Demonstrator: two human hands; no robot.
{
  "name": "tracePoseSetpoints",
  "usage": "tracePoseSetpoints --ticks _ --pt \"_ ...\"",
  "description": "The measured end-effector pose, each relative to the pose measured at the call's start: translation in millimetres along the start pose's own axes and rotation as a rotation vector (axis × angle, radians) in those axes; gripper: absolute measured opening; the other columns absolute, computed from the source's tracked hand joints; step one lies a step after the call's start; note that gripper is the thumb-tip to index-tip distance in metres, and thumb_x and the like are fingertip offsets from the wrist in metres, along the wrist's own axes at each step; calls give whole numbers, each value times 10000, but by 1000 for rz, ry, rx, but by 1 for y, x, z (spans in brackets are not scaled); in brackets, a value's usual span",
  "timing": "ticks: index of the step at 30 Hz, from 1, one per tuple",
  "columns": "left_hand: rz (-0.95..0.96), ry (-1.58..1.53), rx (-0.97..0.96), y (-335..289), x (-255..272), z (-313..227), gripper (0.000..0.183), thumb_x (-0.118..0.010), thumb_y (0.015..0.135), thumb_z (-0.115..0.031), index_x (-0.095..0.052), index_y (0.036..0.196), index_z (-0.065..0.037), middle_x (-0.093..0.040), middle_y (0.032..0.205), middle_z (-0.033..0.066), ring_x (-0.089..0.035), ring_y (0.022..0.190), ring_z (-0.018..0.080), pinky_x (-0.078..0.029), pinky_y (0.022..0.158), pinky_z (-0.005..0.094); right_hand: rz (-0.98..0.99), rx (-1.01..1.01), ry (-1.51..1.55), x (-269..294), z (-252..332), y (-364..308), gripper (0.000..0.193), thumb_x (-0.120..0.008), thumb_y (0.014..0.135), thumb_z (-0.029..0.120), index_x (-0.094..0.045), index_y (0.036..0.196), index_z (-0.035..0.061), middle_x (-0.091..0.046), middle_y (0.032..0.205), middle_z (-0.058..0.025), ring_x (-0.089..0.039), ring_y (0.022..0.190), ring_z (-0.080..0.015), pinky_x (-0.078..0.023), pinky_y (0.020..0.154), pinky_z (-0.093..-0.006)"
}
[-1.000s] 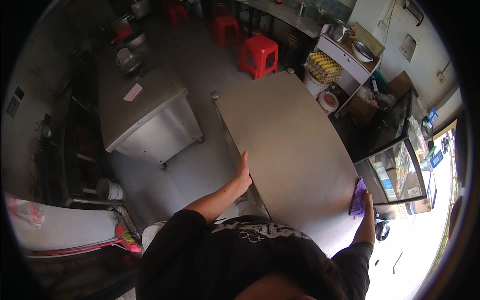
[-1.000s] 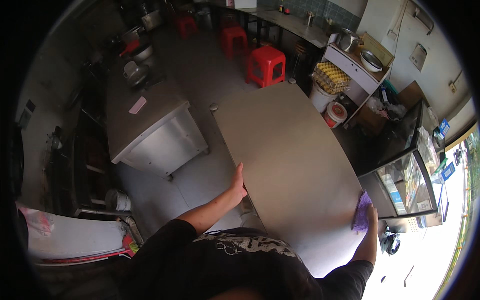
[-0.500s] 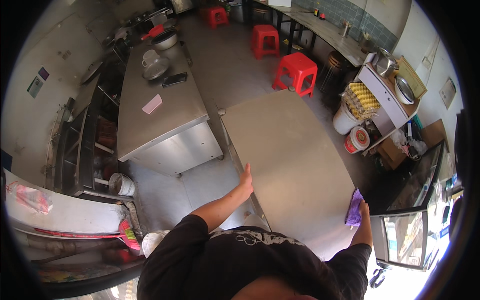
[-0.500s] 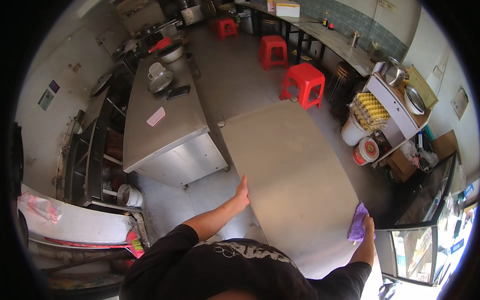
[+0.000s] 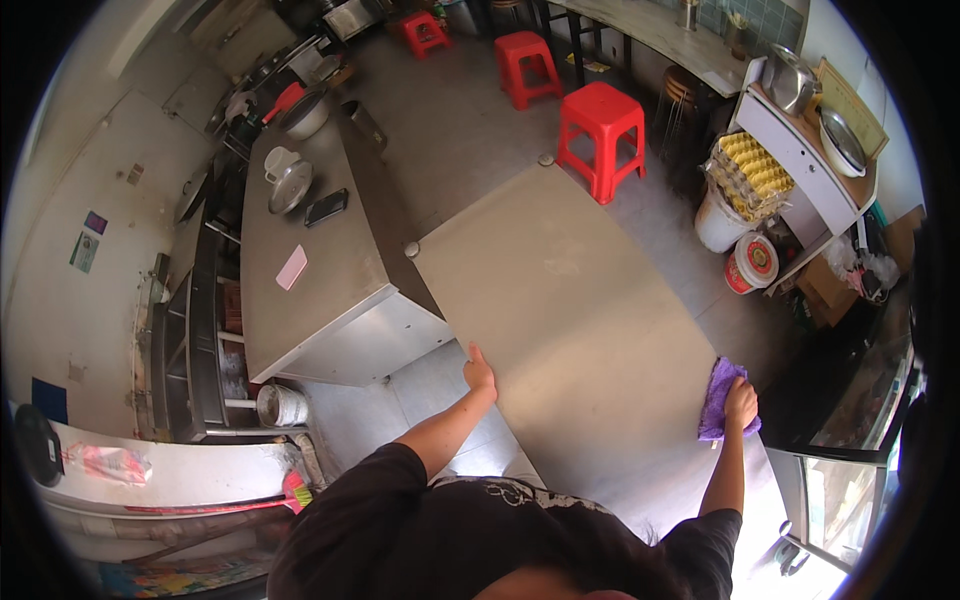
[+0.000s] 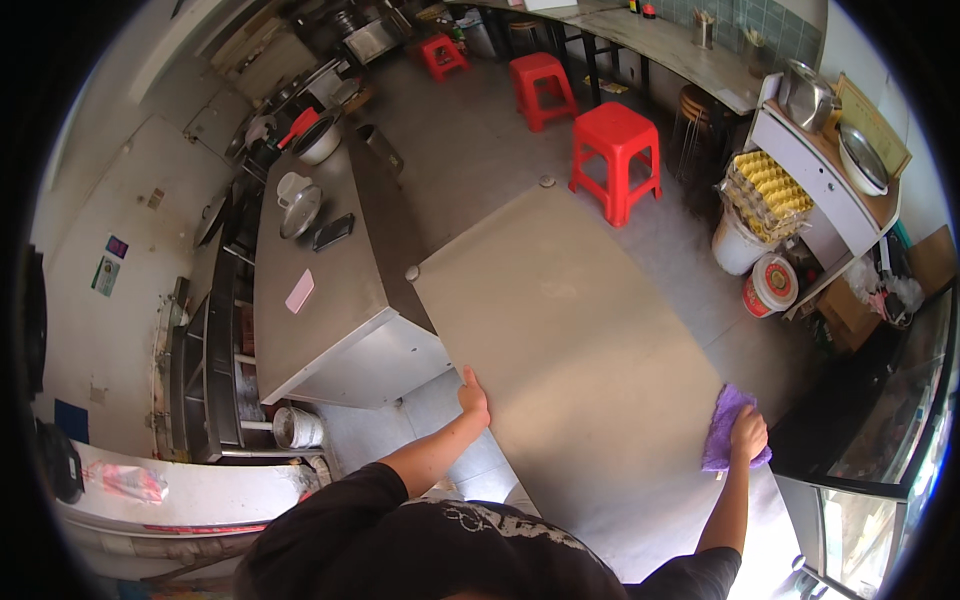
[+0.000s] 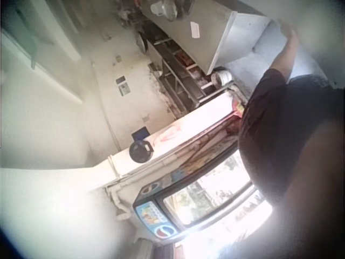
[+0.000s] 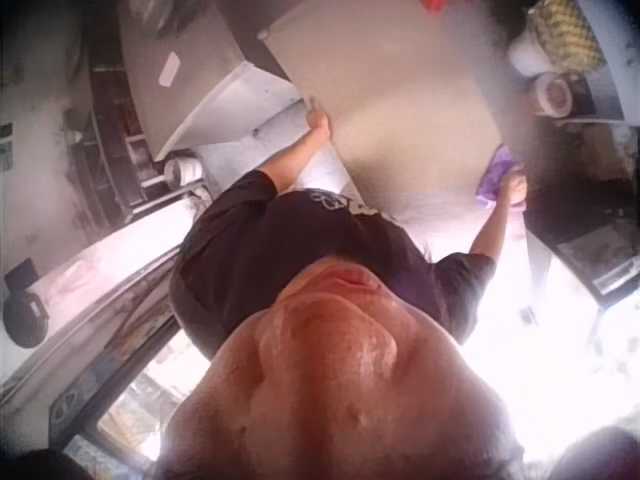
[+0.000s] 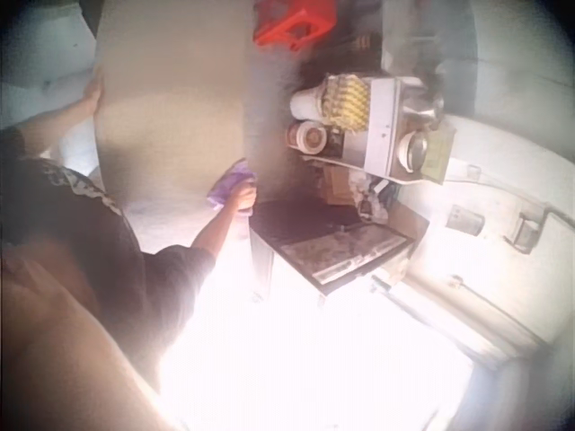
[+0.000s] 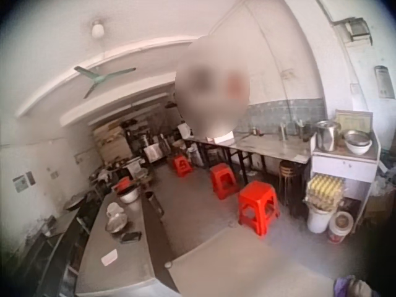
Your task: The person cleans a green bowl in the sink, then wipes a stainless steel counter and a metal tray with a purple cloth. They rinse the cloth and continue wiping the tray and sink area.
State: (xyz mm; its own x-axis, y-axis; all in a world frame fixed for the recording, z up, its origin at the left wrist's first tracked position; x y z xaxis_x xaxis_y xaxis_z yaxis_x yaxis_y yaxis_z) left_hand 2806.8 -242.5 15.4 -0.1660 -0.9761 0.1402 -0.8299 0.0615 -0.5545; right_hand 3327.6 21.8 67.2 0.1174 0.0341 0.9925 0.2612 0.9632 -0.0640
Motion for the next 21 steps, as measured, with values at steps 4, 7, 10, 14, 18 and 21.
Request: tracePoseSetpoints --ticks 4,7,10,14,18,21 --pt "-107 234 -66 20 -31 -15 719 -460 882 -587 -584 1011 110 -649 986 184 -621 913 292 -485 762 383 -31 18 49 3 24 24 527 -322 923 380 -657 848 -20 -635 888 -260 -622 859 -410 -481 794 -488" --pt "-119 297 -108 39 -67 -35 750 -423 880 -611 -604 965 111 -645 974 230 -615 927 345 -482 768 400 -151 32 85 0 39 46 505 -355 933 393 -645 855 -13 -644 846 -246 -626 816 -417 -487 769 -486" --pt "-69 410 -132 60 -100 -56 753 -378 892 -611 -623 913 101 -638 964 256 -606 941 380 -482 786 432 -313 -32 253 -13 44 73 506 -367 944 410 -637 884 -14 -643 850 -242 -621 823 -410 -490 735 -479" --pt "-68 440 -231 88 -139 -79 734 -354 909 -587 -623 904 96 -639 964 252 -600 959 385 -480 799 448 -517 -90 521 -26 9 109 479 -380 962 378 -632 923 -28 -640 880 -244 -620 809 -396 -498 707 -443" --pt "-38 483 -256 119 -159 -102 726 -347 916 -578 -617 938 96 -638 977 251 -603 958 385 -487 801 455 -687 -119 512 21 -86 78 436 -394 977 346 -624 1088 -8 -650 1009 -199 -633 894 -349 -500 771 -390" --pt "-25 433 -280 143 -175 -116 732 -355 915 -580 -606 985 103 -631 1022 251 -608 976 366 -492 808 442 -616 -370 521 80 -199 -17 562 -363 956 479 -561 1225 28 -588 1175 -210 -601 1022 -345 -482 872 -409"
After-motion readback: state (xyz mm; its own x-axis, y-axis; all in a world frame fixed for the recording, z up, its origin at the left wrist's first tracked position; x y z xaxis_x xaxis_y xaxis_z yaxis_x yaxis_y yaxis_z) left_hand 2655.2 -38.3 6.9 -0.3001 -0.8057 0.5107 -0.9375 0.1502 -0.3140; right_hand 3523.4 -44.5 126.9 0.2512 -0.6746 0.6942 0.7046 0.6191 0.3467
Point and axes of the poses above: each hand's wrist, its own y-axis towards the middle knuckle, its own x-axis out of the back of the hand, z = x × y, the point moved 4 cm from there along y, towards the middle knuckle
